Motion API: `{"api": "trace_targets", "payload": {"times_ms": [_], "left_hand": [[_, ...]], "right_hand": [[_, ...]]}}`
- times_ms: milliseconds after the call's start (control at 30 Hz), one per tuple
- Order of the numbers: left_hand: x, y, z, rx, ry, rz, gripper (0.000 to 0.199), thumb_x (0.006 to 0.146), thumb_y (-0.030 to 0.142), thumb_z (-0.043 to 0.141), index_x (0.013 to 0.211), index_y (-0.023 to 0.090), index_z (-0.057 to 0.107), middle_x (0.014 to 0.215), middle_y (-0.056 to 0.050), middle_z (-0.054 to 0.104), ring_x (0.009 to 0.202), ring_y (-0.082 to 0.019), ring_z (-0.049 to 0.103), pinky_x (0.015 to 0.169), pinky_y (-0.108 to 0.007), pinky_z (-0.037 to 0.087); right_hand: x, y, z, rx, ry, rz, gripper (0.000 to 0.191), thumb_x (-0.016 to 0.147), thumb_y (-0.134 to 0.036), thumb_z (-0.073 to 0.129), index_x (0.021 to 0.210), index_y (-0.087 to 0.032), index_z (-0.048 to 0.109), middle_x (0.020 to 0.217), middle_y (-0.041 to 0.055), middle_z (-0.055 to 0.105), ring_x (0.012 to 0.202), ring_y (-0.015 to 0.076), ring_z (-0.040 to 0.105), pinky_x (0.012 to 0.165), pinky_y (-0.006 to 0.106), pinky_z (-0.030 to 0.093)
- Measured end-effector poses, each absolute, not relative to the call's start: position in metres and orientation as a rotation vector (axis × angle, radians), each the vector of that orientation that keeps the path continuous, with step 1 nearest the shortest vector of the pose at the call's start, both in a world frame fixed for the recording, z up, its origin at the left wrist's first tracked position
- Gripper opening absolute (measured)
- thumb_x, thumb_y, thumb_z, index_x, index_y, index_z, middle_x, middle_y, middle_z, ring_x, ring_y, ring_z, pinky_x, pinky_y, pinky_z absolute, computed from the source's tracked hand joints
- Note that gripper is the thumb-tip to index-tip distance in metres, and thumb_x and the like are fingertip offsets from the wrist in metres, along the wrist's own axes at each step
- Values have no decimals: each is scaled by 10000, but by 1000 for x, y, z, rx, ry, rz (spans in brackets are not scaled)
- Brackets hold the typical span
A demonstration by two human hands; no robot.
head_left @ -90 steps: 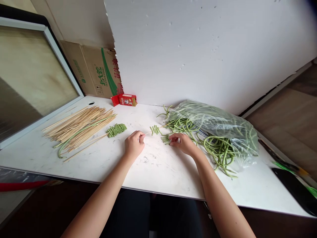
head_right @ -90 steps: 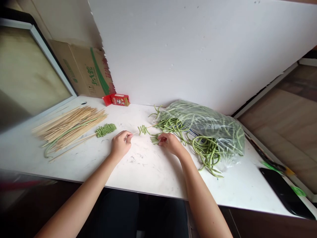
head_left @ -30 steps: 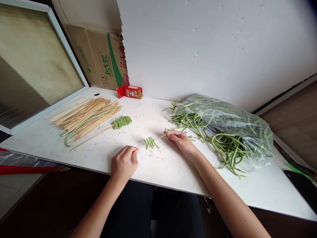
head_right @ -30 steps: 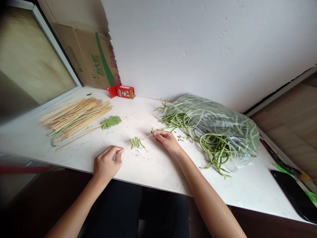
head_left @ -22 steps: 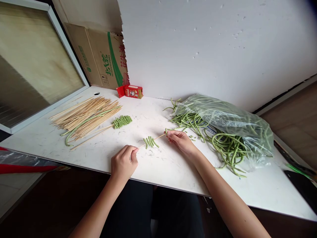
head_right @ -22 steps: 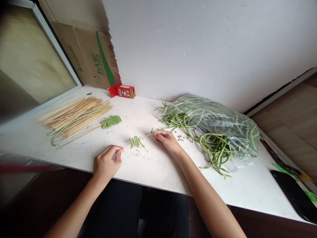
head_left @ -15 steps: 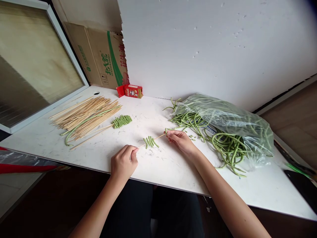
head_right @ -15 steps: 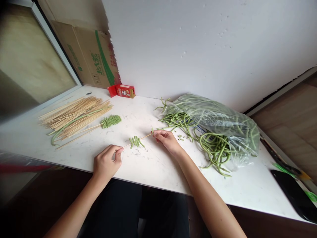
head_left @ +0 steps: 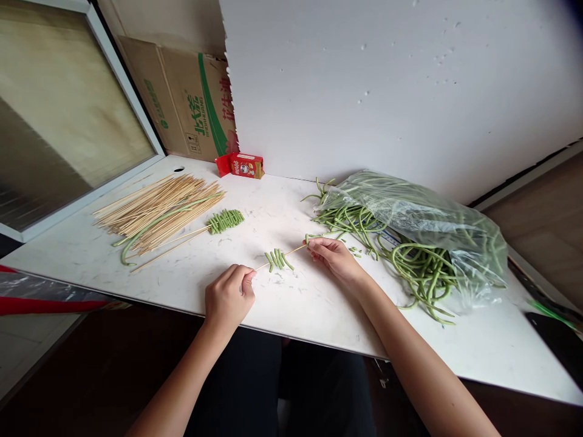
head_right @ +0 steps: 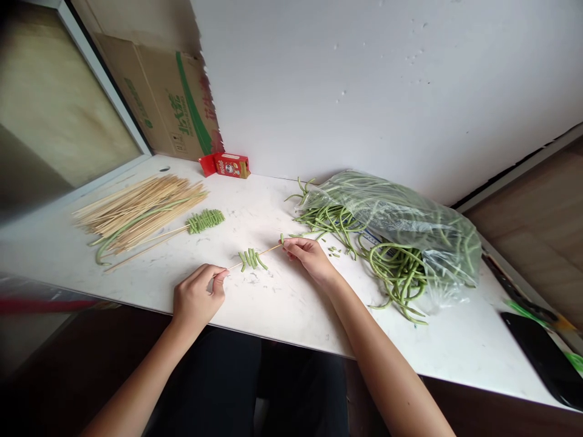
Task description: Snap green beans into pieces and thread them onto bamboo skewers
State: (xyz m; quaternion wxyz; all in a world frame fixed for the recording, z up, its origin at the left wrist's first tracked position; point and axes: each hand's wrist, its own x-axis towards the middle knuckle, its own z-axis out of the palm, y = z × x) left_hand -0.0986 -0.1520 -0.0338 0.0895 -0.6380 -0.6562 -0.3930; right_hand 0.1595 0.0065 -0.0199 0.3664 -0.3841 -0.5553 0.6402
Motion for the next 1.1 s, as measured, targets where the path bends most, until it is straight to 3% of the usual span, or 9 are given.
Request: {"api": "trace_targets", "payload": {"times_ms": [733,1100], "left_hand": [[-99,-151,-34,-1891,-1916,-1189,180,986,149,594,852,217,691,824,2,766,740,-144,705,634,-243,447],[-101,-151,-33,-1847,-1958,-1272,158,977,149,622,849,215,688,842,7,765,718,-137,684,625,-237,442]], "right_hand": [[161,6,-16,-922,-1471,1675,323,779,-515,883,875,-213,824,853,28,696,735,151,539,692,304,451],[167,10,-22,-870,-1432,1726,293,796,-494,885,925,-236,833,916,42,717,782,170,593,683,299,499]]}}
